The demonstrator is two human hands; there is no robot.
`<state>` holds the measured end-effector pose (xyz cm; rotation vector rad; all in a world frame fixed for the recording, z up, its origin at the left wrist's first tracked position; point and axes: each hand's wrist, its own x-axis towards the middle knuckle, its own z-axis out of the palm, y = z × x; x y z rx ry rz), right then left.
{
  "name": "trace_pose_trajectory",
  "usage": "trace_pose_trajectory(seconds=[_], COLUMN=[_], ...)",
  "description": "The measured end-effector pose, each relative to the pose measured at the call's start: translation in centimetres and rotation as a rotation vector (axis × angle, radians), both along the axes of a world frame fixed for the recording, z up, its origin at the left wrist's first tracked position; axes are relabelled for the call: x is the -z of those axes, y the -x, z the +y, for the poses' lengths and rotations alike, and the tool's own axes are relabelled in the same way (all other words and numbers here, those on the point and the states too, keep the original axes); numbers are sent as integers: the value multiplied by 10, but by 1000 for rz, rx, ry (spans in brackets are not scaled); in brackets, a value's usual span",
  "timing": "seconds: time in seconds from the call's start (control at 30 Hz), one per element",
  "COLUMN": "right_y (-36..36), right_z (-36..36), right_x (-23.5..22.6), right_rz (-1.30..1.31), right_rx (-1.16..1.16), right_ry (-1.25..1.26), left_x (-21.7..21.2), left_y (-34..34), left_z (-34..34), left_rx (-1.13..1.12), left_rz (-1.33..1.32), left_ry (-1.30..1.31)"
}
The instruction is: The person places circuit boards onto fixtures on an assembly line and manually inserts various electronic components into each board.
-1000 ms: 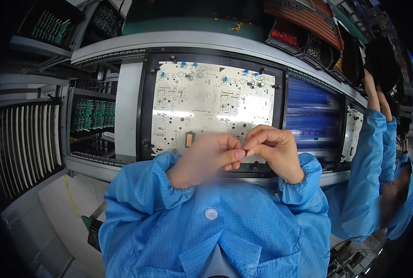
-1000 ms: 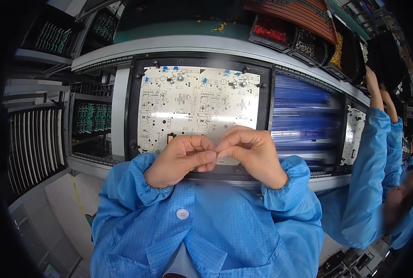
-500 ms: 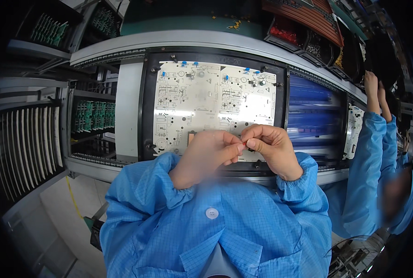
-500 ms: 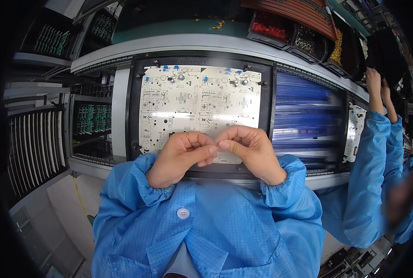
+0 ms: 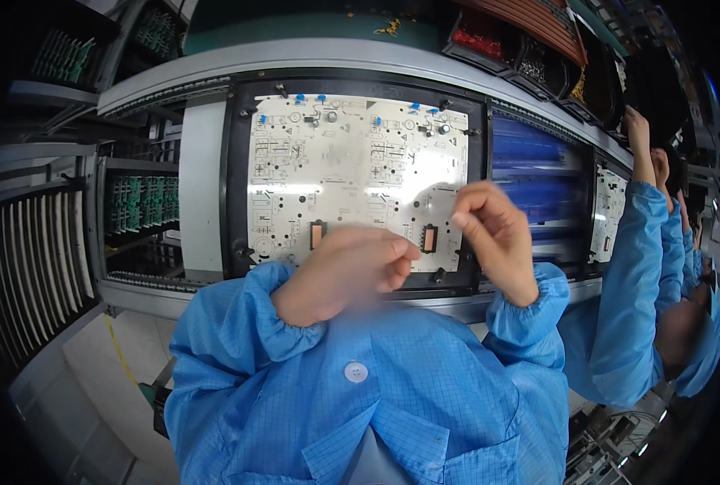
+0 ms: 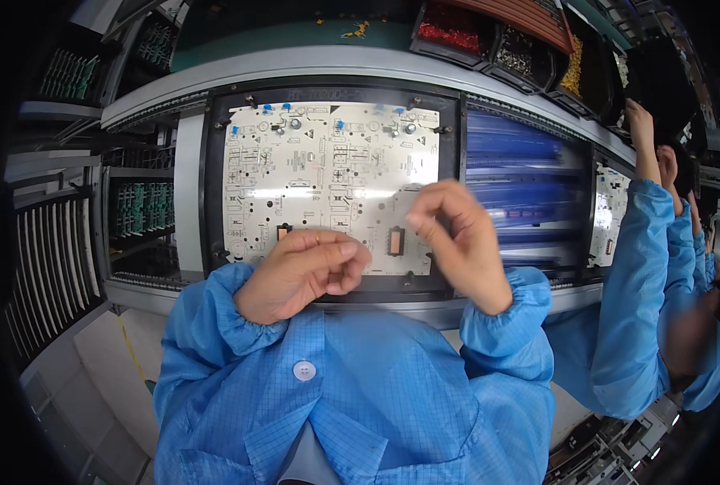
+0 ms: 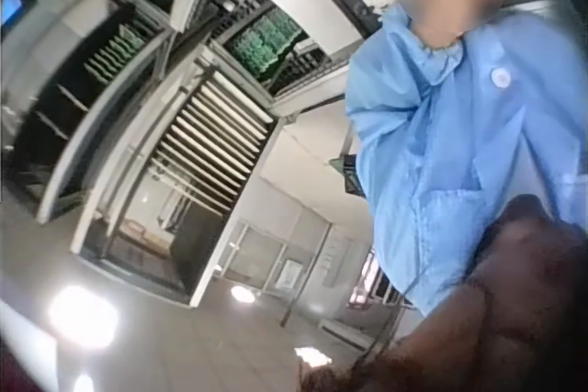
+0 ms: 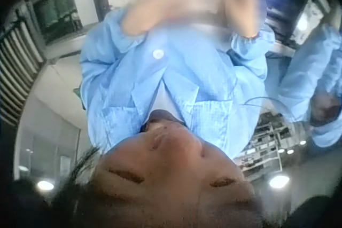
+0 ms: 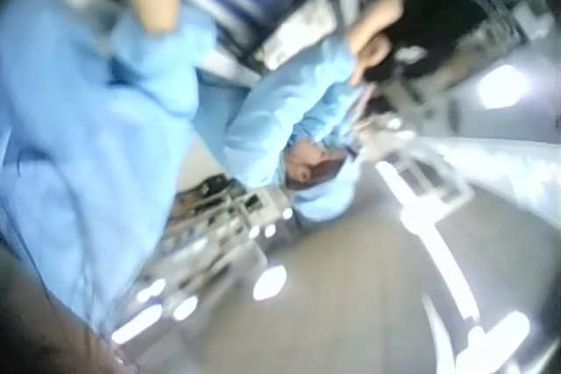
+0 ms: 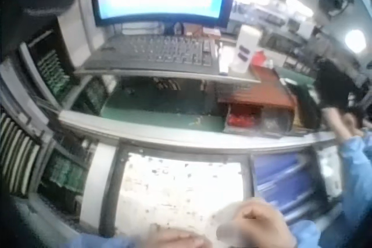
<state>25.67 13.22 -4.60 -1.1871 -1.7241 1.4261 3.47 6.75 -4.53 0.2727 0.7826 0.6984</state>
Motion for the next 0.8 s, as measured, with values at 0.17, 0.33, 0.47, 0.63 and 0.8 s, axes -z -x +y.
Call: trace_pose_trajectory(seconds=[0.17,0.33,0.47,0.63,0.8], right_y=[-11,-9,-8,-7,-8], right_z=[11,10,13,14,14], right_x=[8,12,16,20,20], right_rz=[-490,-525,-553,-567,-584], right_rx=[50,52,89,88,89], right_ry=[-473,-457,-493,-533,-552], left_x=[6,6,4,6,9], left_y=[4,6,6,6,6], left_z=[-3,-3,-3,-4,-5], left_rx=[-125,-175,-210,-226,-238], left_rz=[-35,-17,-16,-32,-32], left_ry=[6,60,93,88,64])
